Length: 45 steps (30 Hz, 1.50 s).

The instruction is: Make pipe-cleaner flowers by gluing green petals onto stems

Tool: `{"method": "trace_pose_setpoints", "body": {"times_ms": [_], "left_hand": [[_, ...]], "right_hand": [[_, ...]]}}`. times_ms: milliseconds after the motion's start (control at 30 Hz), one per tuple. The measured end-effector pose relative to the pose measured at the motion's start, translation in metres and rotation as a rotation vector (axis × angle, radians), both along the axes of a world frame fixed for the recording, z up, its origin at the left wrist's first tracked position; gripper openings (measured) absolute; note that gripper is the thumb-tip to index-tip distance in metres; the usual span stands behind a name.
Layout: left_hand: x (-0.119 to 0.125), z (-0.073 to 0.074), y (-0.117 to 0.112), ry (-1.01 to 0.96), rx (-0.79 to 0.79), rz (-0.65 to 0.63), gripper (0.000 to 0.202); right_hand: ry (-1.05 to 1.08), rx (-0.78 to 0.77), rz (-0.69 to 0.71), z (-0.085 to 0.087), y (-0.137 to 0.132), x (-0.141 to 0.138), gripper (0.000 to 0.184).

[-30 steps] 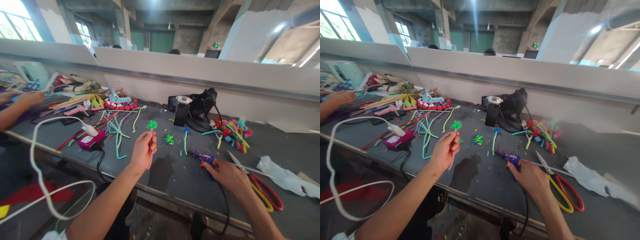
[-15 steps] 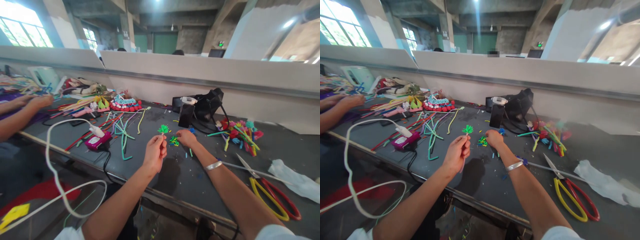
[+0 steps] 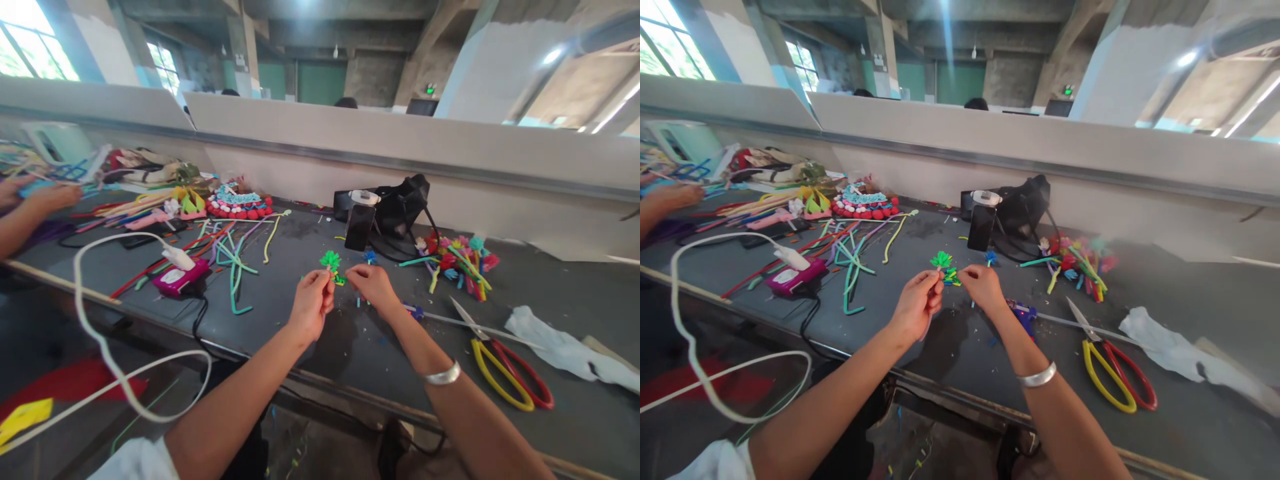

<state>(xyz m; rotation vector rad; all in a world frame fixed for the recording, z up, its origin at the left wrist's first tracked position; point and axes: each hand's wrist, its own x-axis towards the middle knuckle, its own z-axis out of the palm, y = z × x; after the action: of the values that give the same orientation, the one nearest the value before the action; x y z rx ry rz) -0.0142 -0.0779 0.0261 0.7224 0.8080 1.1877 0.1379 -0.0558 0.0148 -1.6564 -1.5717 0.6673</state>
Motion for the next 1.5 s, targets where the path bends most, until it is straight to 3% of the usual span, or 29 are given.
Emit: {"method": "trace_pose_setpoints", "body": {"times_ms": [300,433,567,800,1100,1267,1500], "left_hand": [[0.022,-0.011,-0.017,0.043,-0.009,-0.088,0.018],[0.032,-0.014,-0.023,0.059,-0.019,-0.134,0.018],[0.039,-0.015,-0.026,0.077,-0.026,-0.143,0.018],[0.039,-0.011,-0.031,0.085,-0.021,-0.205,0.016],[0.039,-0.011,-0.031,0.100,-0.020,-0.215,0.016],[0.039,-0.010,-0.032,0.097,-0.027,-0.234,0.016],[0.040,-0.009,-0.034,0.107,-0.042,-0.233,0.013]], "right_hand": [[0.492,0.006,-0.122,-0.015,-0.058,0.005,0.040],[0.623,-0.021,-0.117,-0.018,-0.067,0.015,0.042],[0.706,0.009,-0.092,-0.009,-0.071,0.021,0.042],[0.437,0.261,-0.215,-0.001,-0.075,0.029,0.027],[0.082,0.526,-0.139,-0.003,-0.074,0.033,0.016],[-0.058,0.590,-0.154,-0.003,-0.074,0.032,0.011],[-0.085,0.598,-0.156,-0.004,-0.073,0.032,0.009]]}}
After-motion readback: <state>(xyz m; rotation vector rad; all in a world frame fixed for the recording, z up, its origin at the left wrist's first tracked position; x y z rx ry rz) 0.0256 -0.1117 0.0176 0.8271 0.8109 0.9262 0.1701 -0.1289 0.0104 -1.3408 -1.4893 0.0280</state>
